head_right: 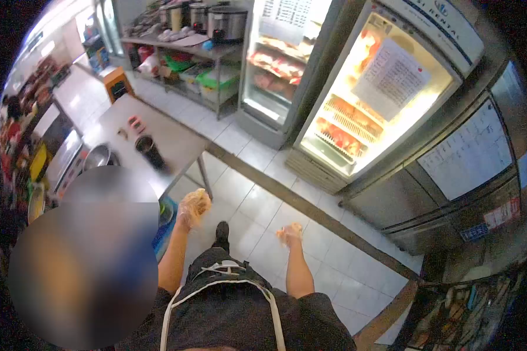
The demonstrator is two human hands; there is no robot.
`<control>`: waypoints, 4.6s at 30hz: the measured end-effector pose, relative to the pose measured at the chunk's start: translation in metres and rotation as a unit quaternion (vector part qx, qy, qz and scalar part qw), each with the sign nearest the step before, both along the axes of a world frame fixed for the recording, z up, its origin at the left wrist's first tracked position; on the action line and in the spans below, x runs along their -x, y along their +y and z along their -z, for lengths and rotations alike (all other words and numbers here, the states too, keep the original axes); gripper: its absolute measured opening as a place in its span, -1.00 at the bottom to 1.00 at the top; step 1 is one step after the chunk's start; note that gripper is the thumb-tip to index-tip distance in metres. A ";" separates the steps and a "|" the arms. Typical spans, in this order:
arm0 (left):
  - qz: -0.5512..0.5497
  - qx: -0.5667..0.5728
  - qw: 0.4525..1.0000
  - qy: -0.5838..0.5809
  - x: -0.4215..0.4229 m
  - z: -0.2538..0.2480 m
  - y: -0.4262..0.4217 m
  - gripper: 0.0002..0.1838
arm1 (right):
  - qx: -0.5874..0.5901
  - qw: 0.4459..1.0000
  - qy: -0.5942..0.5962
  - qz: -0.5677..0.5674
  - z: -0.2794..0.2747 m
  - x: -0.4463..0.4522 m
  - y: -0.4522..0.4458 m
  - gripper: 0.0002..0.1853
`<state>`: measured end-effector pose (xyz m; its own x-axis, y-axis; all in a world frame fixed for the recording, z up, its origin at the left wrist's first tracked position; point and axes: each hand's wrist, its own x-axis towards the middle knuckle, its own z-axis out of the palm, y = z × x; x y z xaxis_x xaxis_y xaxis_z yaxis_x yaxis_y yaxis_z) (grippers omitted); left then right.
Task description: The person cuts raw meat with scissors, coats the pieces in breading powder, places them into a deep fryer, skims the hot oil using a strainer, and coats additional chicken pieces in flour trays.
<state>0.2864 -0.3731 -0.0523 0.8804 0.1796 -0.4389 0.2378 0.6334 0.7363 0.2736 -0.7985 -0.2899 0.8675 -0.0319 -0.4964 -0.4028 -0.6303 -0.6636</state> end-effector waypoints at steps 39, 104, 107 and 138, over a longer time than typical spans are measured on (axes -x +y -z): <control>-0.016 0.029 0.970 -0.241 -1.115 -0.163 0.080 -0.81 | -0.397 0.911 -0.030 0.111 -0.167 -0.914 0.297 -0.83; 0.457 0.096 0.729 -0.500 -1.336 -0.455 -0.143 -0.95 | -0.011 0.625 -0.239 0.743 -0.196 -0.542 0.249 -0.79; 0.435 0.079 0.769 -0.461 -1.283 -0.486 -0.120 -0.91 | -0.011 0.641 -0.231 0.732 -0.194 -0.542 0.244 -0.79; 0.360 -0.442 0.763 -0.304 -1.040 -0.102 0.248 -0.70 | 0.038 0.777 -0.235 0.583 -0.130 -0.785 0.266 -0.38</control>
